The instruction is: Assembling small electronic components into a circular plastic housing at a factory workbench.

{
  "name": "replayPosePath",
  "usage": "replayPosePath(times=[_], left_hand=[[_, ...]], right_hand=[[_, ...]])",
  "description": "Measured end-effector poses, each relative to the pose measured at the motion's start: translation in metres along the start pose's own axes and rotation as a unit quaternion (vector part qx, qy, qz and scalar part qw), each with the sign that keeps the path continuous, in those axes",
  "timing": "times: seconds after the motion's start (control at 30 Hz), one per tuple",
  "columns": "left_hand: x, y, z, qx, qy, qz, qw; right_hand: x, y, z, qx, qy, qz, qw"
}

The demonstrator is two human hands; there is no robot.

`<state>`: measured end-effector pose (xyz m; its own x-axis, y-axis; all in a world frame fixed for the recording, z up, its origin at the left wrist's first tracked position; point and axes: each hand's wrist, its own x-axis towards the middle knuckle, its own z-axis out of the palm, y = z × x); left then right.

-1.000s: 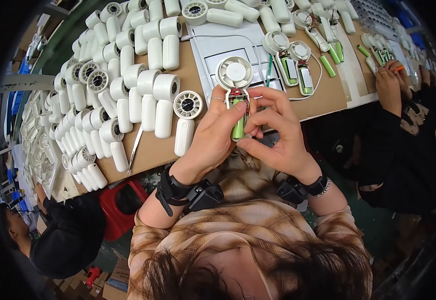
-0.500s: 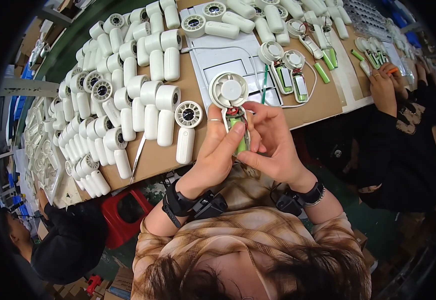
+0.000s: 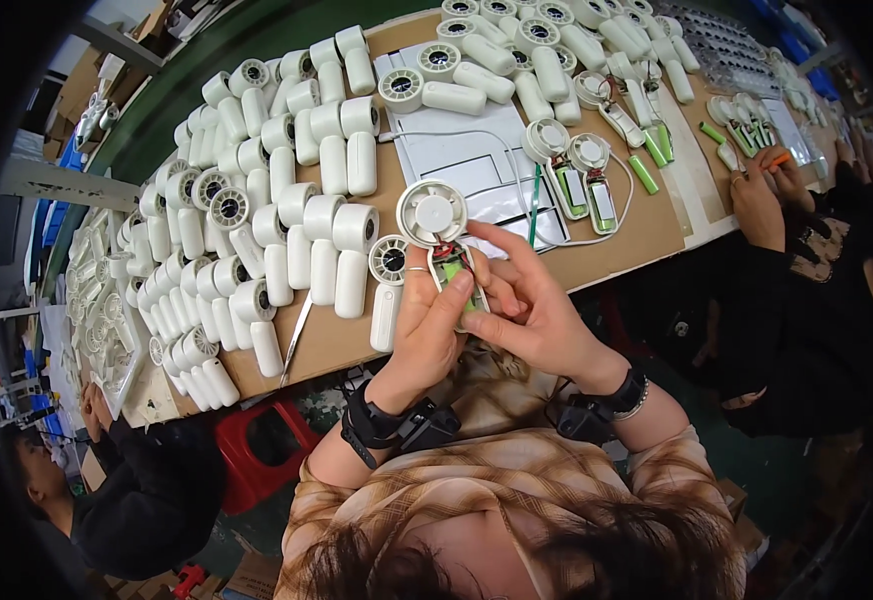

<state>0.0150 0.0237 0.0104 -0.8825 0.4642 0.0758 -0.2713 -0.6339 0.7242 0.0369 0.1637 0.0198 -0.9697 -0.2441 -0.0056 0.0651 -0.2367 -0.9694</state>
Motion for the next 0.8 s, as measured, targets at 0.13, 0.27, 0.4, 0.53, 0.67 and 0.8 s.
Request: replayPosePath(times=[0.13, 0.27, 0.4, 0.53, 0.67, 0.8], left_hand=[[0.0, 0.002, 0.007, 0.026, 0.051, 0.042, 0.997], [-0.001, 0.007, 0.009, 0.06, 0.078, 0.057, 0.993], [-0.001, 0.008, 0.008, 0.061, 0.091, 0.065, 0.992], [-0.002, 0.007, 0.006, 0.133, 0.1, 0.073, 0.983], [-0.004, 0.007, 0.005, 0.135, 0.096, 0.078, 0.983], [-0.002, 0.005, 0.004, 0.127, 0.085, 0.083, 0.985]], right_hand=[[-0.002, -0.013, 0.006, -0.23, 0.063, -0.167, 0.957], [-0.002, -0.011, 0.013, -0.297, 0.084, -0.225, 0.924], [-0.002, -0.006, 0.01, -0.365, 0.07, -0.253, 0.893], [0.0, -0.006, 0.008, -0.409, 0.053, -0.281, 0.867], [0.0, -0.008, 0.006, -0.408, 0.029, -0.282, 0.868], [-0.001, -0.007, 0.008, -0.388, 0.027, -0.261, 0.883]])
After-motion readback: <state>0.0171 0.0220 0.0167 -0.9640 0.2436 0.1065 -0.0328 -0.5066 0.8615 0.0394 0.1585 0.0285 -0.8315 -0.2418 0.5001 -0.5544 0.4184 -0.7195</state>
